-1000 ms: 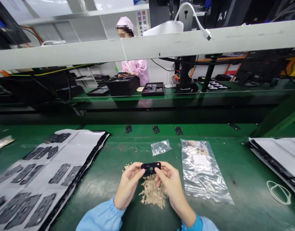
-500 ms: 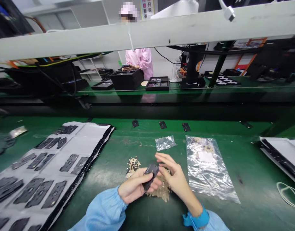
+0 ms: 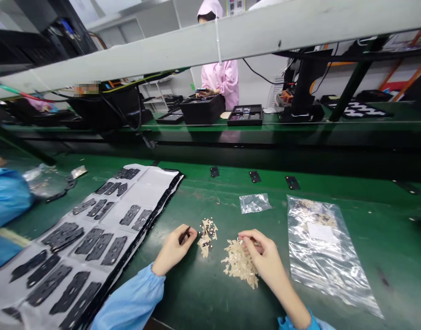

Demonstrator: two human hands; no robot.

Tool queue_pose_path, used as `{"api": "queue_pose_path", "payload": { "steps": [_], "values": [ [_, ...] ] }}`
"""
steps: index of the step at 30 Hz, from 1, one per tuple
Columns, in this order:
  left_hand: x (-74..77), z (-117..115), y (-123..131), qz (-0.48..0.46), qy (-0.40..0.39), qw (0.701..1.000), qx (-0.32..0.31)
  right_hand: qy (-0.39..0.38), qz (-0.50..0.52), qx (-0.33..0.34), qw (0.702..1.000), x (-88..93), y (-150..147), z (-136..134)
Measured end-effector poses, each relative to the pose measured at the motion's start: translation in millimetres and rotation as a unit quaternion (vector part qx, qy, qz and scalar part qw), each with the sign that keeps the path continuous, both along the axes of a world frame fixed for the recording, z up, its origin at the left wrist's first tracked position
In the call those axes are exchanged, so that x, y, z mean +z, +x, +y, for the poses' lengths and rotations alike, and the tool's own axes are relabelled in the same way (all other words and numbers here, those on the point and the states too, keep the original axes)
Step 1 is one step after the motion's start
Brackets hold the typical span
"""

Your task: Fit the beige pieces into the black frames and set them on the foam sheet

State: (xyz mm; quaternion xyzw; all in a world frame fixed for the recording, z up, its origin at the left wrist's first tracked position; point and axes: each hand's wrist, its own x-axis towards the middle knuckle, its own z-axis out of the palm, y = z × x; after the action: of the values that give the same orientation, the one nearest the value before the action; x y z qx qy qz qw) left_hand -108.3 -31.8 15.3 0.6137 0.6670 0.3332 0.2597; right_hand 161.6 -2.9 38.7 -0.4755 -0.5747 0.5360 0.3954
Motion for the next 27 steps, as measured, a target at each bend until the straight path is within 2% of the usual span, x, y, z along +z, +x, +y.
{"api": "queue_pose_path", "payload": {
  "steps": [4, 8, 13, 23, 27],
  "values": [
    [-8.3, 4.2, 5.8, 0.053, -0.011, 0.998, 0.007, 0.009, -0.014, 0.005, 1.000, -3.7, 0.2, -0.7],
    [-8.6, 7.2, 6.6, 0.081, -0.024, 0.996, -0.004, 0.018, -0.036, 0.014, 0.999, -5.7, 1.5, -1.0],
    [-7.5, 7.3, 5.3, 0.083, -0.037, 0.995, -0.035, 0.021, -0.045, 0.024, 0.998, -6.4, 0.7, -1.7],
    [-9.2, 7.2, -2.7, 0.048, -0.048, 0.998, -0.009, 0.022, -0.042, 0.031, 0.998, -7.0, -0.3, -2.7],
    [-9.5, 10.3, 1.8, 0.090, -0.049, 0.995, -0.006, 0.020, -0.043, 0.030, 0.998, -7.7, -1.1, -2.0]
  ]
}}
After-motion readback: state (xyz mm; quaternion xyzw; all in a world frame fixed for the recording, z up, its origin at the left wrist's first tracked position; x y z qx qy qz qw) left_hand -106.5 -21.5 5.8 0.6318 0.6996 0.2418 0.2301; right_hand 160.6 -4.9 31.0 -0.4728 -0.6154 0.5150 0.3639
